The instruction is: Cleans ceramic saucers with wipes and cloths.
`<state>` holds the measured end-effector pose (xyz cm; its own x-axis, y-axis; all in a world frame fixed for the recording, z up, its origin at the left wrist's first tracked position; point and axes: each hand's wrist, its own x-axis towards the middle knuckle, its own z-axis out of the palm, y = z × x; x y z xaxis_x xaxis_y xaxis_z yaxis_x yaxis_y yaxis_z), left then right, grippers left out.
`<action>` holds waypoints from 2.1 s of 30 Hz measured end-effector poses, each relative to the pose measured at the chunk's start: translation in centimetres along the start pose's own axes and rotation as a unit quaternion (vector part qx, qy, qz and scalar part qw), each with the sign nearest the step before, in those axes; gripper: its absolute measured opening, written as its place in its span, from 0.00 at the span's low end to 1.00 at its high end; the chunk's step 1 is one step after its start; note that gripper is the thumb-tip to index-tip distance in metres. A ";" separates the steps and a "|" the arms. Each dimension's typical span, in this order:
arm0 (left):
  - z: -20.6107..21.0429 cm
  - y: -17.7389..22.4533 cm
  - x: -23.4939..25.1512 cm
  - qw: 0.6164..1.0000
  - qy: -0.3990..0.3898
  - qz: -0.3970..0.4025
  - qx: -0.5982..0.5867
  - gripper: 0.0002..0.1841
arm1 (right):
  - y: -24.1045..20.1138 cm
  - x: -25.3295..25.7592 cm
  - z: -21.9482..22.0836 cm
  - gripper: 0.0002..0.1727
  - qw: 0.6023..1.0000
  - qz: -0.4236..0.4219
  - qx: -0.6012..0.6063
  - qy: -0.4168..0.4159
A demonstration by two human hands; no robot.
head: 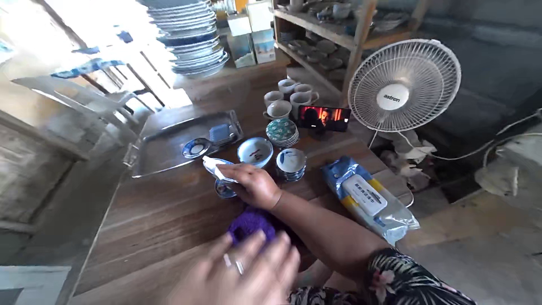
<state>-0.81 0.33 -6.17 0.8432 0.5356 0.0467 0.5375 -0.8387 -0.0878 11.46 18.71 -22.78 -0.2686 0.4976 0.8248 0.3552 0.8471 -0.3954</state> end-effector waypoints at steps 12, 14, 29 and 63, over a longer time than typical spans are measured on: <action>18.4 -15.8 7.7 0.687 0.439 -0.219 -0.536 0.55 | 0.6 -0.5 0.9 0.16 0.999 0.024 0.014 0.046; 18.4 -15.0 7.6 0.675 0.424 -0.183 -0.575 0.58 | 0.2 -0.6 0.9 0.17 0.999 0.026 0.017 0.023; 18.7 -14.4 7.2 0.526 0.441 -0.188 -0.702 0.59 | -0.3 -0.9 0.2 0.12 0.995 -0.009 0.094 0.026; 17.8 -14.6 6.7 0.458 0.434 -0.097 -0.770 0.06 | 0.1 0.9 -2.2 0.10 0.825 0.310 0.444 0.164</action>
<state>-3.10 17.92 -22.24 0.1050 0.9342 0.3409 -0.5922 -0.2166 0.7762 13.18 18.82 -21.13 0.0260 0.9326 0.3600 -0.5006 0.3238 -0.8028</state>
